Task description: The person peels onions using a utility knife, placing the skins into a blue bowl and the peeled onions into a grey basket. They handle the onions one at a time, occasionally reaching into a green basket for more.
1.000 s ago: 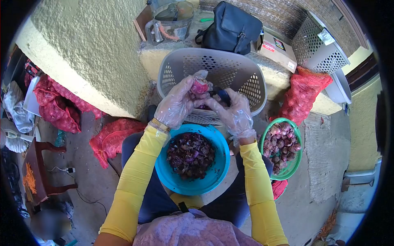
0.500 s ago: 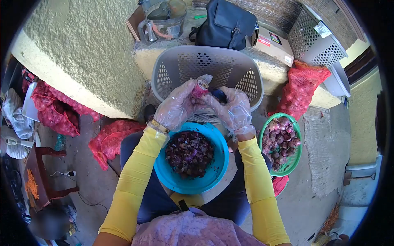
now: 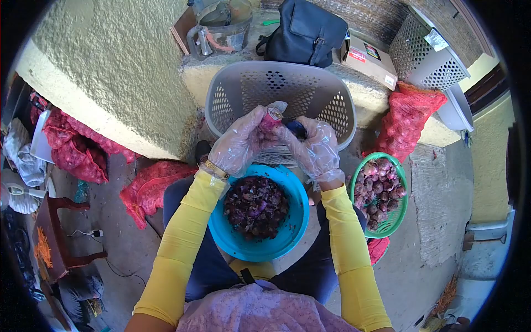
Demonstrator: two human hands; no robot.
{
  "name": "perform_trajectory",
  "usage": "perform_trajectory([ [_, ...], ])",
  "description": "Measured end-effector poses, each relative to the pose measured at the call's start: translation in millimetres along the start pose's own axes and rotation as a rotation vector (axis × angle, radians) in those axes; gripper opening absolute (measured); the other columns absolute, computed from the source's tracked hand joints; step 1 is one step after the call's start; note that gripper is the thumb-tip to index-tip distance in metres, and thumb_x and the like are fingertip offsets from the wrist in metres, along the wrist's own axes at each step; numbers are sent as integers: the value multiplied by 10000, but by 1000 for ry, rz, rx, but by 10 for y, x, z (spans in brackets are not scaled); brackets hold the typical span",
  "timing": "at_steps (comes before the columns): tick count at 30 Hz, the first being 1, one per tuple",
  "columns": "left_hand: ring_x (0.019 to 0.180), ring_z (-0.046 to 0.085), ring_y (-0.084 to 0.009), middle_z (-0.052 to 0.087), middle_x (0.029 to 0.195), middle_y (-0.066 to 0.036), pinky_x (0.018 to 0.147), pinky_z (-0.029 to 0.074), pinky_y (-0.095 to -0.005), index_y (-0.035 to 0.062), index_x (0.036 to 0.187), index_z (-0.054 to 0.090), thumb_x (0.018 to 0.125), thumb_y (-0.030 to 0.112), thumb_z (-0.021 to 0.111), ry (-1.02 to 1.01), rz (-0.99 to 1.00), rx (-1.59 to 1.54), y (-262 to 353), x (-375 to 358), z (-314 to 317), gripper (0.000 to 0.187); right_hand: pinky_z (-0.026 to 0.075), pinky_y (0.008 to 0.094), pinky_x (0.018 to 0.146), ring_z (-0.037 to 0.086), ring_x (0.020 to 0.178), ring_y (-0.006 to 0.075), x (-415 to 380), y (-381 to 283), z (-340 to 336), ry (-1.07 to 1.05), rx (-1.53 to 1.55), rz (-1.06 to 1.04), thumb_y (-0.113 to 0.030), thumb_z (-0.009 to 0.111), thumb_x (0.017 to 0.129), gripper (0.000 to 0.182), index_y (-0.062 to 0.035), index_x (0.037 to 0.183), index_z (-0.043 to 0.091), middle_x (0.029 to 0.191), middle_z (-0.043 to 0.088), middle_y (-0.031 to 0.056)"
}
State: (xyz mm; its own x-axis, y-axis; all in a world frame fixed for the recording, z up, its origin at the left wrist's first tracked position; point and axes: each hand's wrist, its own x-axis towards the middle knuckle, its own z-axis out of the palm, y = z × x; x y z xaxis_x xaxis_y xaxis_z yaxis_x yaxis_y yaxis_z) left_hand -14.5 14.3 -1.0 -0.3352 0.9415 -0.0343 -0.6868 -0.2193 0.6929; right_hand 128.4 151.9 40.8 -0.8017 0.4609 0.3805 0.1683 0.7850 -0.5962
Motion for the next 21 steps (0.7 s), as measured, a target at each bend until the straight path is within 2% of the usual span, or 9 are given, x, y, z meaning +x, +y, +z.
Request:
perform_trajectory([
  [6, 1028, 695, -185, 702, 1142, -89, 908, 605, -386, 18, 1496, 483, 1102, 428, 498, 31, 10, -12, -19, -4, -9, 568, 520, 472, 636, 692, 671, 374, -24, 44, 39, 7, 40, -10, -488, 795, 877, 456, -52, 762, 726, 707, 692, 177],
  [10, 1050, 704, -205, 693, 1208, -124, 907, 625, -385, -13, 1494, 475, 1111, 391, 488, -29, 40, -31, -4, 11, -14, 557, 517, 480, 643, 689, 673, 381, -35, 46, 26, -14, 21, -17, -487, 776, 893, 435, -59, 818, 759, 716, 695, 182],
  [14, 1053, 709, -200, 686, 1238, -138, 902, 631, -354, -23, 1493, 473, 1114, 372, 485, -18, 41, -23, -3, 5, -41, 548, 516, 491, 649, 687, 678, 389, -31, 50, 13, -51, 77, -1, -487, 765, 904, 419, -70, 878, 787, 724, 699, 185],
  [21, 1043, 713, -182, 695, 1229, -131, 880, 637, -332, -10, 1490, 486, 1105, 345, 521, 47, 50, -28, -21, -18, 7, 525, 517, 495, 645, 674, 663, 405, -28, 68, -24, -109, 165, 51, -494, 743, 924, 433, -68, 860, 783, 689, 678, 199],
])
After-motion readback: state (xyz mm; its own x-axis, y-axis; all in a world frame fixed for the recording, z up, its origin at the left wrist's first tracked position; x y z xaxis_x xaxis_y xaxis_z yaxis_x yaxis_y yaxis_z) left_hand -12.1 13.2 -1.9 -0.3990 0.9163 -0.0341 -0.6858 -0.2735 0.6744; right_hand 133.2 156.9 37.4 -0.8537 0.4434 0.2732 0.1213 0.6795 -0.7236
